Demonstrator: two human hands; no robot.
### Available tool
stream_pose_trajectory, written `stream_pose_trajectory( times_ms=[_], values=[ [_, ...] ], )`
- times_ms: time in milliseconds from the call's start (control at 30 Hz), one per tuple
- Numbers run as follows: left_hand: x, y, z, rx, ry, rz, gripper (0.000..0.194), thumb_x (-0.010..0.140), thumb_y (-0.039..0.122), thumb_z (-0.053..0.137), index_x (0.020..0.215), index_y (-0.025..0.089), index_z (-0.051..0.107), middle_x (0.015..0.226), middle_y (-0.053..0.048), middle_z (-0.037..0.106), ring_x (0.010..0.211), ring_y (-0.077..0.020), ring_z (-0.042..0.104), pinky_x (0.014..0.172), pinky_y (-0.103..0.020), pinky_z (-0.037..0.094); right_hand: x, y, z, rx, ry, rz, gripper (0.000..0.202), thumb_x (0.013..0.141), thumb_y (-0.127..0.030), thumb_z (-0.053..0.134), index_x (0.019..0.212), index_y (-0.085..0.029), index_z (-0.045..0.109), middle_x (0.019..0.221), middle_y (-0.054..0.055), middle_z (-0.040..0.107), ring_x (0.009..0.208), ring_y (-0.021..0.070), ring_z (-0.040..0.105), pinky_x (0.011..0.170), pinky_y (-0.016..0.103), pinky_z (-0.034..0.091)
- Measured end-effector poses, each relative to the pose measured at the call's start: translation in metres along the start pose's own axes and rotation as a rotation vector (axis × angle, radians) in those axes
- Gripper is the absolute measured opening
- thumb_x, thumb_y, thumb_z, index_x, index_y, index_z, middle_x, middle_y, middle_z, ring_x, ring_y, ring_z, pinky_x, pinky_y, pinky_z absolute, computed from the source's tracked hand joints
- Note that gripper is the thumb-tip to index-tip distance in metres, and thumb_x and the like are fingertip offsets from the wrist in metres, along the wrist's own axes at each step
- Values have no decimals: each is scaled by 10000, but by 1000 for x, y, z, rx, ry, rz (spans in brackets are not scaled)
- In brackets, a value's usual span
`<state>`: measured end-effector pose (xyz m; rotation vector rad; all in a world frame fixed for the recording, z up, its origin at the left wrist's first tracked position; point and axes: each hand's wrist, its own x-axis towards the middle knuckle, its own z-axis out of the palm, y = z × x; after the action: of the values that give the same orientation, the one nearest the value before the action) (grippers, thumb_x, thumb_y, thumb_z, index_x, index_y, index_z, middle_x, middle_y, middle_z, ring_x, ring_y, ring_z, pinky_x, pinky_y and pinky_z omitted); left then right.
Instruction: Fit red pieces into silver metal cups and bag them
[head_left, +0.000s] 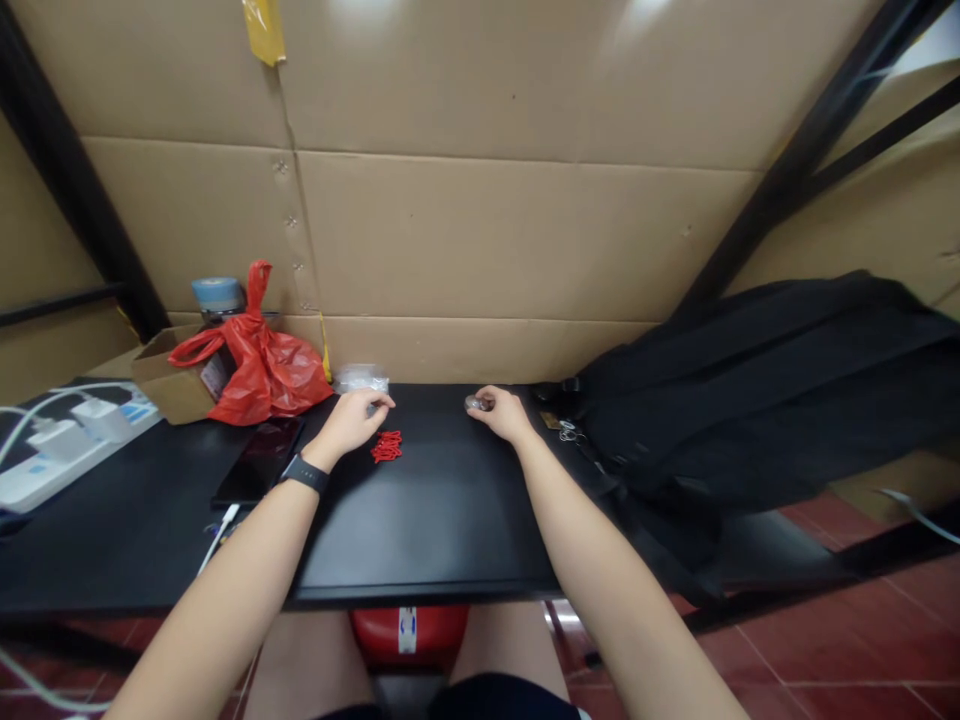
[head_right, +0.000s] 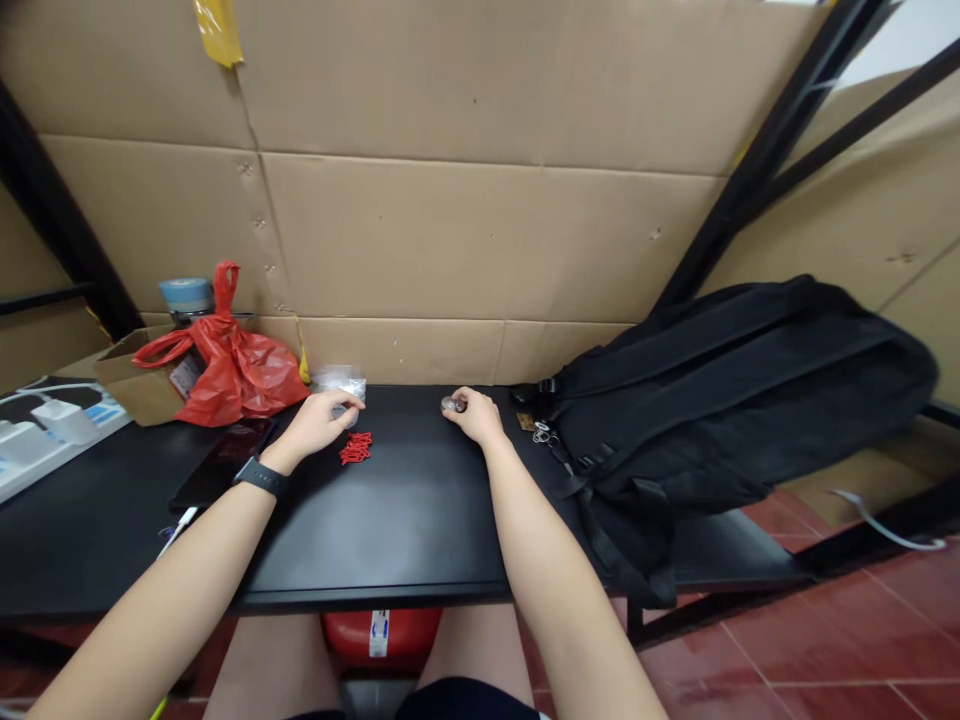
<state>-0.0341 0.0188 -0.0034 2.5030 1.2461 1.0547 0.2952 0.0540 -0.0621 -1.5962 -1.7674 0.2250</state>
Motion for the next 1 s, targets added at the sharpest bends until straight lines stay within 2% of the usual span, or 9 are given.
stream_pose_trajectory(
  times_ms=[267,400,567,800,900,1000],
  values=[
    [1,13,0,8,-45,81,215,882,249,523,941,206,725,985,-32,745,931,-197,686,905,-320,509,8,-1,0,-19,-10,42,164,843,-398,657,924,-262,701,977,31,763,951,213,693,868,336,505],
    [1,18,-2,11,-39,76,224,888,268,515,933,209,726,981,-32,745,927,-201,683,913,-321,508,5,-8,-3,-93,-30,75,229,846,-416,665,1023,-277,706,1064,35,751,1040,227,664,921,357,473],
    [1,19,-1,6,-59,66,236,881,285,507,917,214,729,965,-34,750,909,-207,684,915,-328,509,1,-19,-7,-192,-79,170,325,914,-484,573,1135,-285,702,1154,59,727,1146,257,617,983,398,420],
    [0,17,2,8,-83,78,228,883,282,504,907,215,721,963,-37,742,922,-210,676,905,-329,505,-3,-23,-13,-196,-89,140,328,908,-494,585,1168,-324,691,1184,24,720,1158,253,611,979,398,418],
    [0,15,2,17,-81,94,224,886,278,507,983,207,695,1026,-52,716,975,-215,658,931,-338,492,-4,-21,-13,-194,-100,125,327,922,-494,567,1185,-343,690,1226,20,704,1193,261,595,993,416,411],
    [0,10,2,58,-7,58,291,891,304,512,1133,194,631,1162,-83,656,1082,-235,617,974,-366,473,-4,-20,-12,-202,-102,138,332,942,-486,534,1199,-346,689,1252,30,691,1227,282,573,1021,471,385]
  ],
)
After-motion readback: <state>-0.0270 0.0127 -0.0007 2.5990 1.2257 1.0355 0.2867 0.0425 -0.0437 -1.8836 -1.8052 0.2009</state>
